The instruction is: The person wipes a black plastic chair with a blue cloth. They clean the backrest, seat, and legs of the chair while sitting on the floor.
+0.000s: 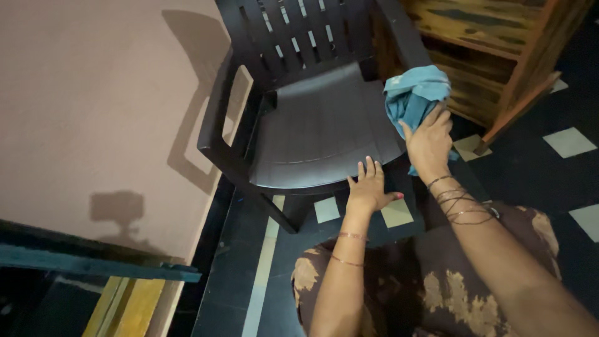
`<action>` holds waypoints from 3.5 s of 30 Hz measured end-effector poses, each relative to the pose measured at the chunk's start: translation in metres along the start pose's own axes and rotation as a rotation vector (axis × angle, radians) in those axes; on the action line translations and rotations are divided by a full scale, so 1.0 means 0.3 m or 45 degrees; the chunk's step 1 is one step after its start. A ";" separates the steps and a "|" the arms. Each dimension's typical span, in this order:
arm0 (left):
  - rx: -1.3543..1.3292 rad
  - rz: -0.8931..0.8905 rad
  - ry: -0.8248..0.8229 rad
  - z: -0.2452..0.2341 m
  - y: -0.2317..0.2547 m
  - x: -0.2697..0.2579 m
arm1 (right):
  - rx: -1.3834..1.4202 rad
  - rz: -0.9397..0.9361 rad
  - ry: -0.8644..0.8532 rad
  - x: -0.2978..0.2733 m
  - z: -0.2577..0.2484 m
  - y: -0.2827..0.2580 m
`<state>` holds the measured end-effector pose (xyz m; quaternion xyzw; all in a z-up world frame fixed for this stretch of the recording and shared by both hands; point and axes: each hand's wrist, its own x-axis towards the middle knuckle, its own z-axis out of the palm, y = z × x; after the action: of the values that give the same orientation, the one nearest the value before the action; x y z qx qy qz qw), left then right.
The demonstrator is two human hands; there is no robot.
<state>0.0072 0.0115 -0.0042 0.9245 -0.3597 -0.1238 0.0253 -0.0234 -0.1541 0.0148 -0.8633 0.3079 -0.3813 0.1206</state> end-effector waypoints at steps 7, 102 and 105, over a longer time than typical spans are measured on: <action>-0.010 0.010 -0.109 0.007 -0.010 -0.042 | -0.029 0.050 -0.194 -0.084 0.052 0.055; 0.249 -0.049 0.007 -0.144 0.131 0.042 | 0.831 0.029 0.256 -0.167 0.367 0.322; 0.282 -0.054 -0.046 -0.150 0.142 0.061 | 0.977 0.266 0.122 -0.262 0.401 0.369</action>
<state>0.0032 -0.0340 0.0413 0.9266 -0.3520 -0.1003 -0.0862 -0.0248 -0.1949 -0.1619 -0.7007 0.2346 -0.4942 0.4580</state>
